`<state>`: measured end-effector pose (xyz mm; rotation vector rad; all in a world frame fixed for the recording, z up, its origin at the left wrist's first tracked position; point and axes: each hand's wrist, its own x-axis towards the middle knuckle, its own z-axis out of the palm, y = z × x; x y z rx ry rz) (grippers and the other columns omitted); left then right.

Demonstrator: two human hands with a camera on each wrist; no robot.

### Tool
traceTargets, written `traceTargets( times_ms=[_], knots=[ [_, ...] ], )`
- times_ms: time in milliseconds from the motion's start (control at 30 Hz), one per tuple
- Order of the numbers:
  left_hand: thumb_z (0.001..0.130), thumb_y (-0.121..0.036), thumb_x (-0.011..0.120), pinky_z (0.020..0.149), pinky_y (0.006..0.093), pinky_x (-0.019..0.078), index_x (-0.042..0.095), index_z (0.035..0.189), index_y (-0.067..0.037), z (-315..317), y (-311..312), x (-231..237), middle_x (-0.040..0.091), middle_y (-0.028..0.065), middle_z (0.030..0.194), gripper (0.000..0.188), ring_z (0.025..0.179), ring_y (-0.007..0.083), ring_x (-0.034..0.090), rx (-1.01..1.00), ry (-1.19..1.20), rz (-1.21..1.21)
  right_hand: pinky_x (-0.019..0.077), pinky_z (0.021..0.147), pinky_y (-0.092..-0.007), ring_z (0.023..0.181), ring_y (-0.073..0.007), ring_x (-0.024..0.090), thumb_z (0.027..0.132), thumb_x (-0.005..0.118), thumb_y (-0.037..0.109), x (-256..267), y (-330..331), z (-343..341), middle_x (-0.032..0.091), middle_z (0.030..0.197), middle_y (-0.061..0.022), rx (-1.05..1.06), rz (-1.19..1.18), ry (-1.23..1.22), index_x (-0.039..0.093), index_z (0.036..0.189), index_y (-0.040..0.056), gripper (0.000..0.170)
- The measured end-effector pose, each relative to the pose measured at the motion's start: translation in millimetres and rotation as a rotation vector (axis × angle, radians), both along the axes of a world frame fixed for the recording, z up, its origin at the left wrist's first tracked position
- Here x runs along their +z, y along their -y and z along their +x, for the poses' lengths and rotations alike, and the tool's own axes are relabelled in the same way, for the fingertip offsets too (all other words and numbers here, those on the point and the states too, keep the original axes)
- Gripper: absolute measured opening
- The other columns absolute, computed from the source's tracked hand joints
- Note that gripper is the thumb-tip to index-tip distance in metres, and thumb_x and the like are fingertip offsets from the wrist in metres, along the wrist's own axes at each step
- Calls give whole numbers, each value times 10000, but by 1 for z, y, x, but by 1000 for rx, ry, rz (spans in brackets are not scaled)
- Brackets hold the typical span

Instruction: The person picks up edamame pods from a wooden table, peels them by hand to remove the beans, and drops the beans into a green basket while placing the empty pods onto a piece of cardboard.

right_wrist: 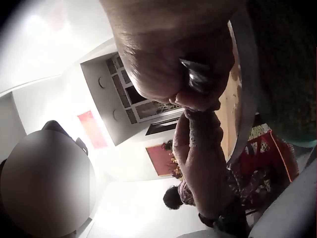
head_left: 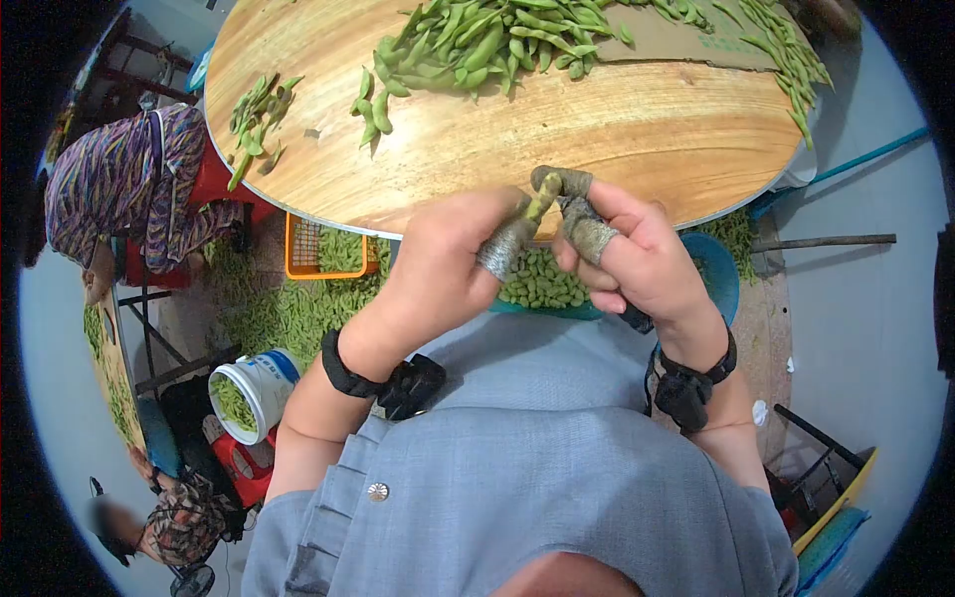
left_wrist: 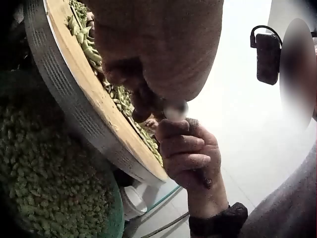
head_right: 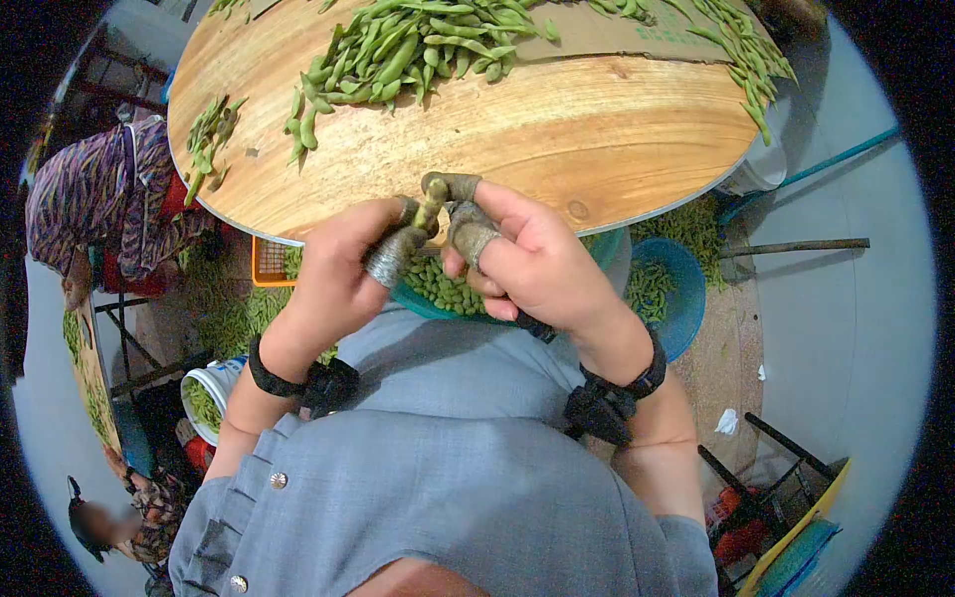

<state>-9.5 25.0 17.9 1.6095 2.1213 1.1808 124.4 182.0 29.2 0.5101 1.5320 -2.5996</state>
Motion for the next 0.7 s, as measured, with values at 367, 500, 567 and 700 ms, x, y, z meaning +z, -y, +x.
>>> traceTargets(
  times_ms=[367, 500, 567, 700],
  knots=[
    [692, 36, 577, 672, 407, 481, 591, 952, -11, 3, 3, -8, 609, 171, 811, 264, 775, 376, 591, 13, -203, 103, 350, 409, -186, 502, -33, 418, 875, 402, -1, -4, 2, -3, 573, 832, -22, 23, 73, 37, 453, 1303, 57, 435],
    [704, 21, 609, 697, 383, 486, 592, 970, 3, -1, 8, -8, 618, 163, 850, 267, 795, 353, 597, -65, -248, -13, 345, 403, -182, 489, -29, 391, 900, 415, 32, -19, 6, -4, 568, 822, -14, 6, 33, 32, 465, 1298, 64, 402],
    [746, 8, 617, 704, 358, 492, 595, 986, 15, -5, 11, -13, 635, 140, 860, 241, 790, 308, 620, -105, -168, 42, 341, 396, -177, 481, -24, 370, 926, 424, 73, -21, 5, -1, 561, 807, -8, 24, -373, 34, 483, 1288, 78, 367],
    [924, -185, 600, 736, 266, 484, 608, 1084, 16, -7, 14, -18, 649, 7, 931, 257, 879, 55, 569, -232, 1138, 11, 333, 390, -169, 480, -21, 355, 938, 427, 98, -22, 7, 4, 555, 797, -2, -1, -576, -10, 503, 1262, 87, 333]
  ],
)
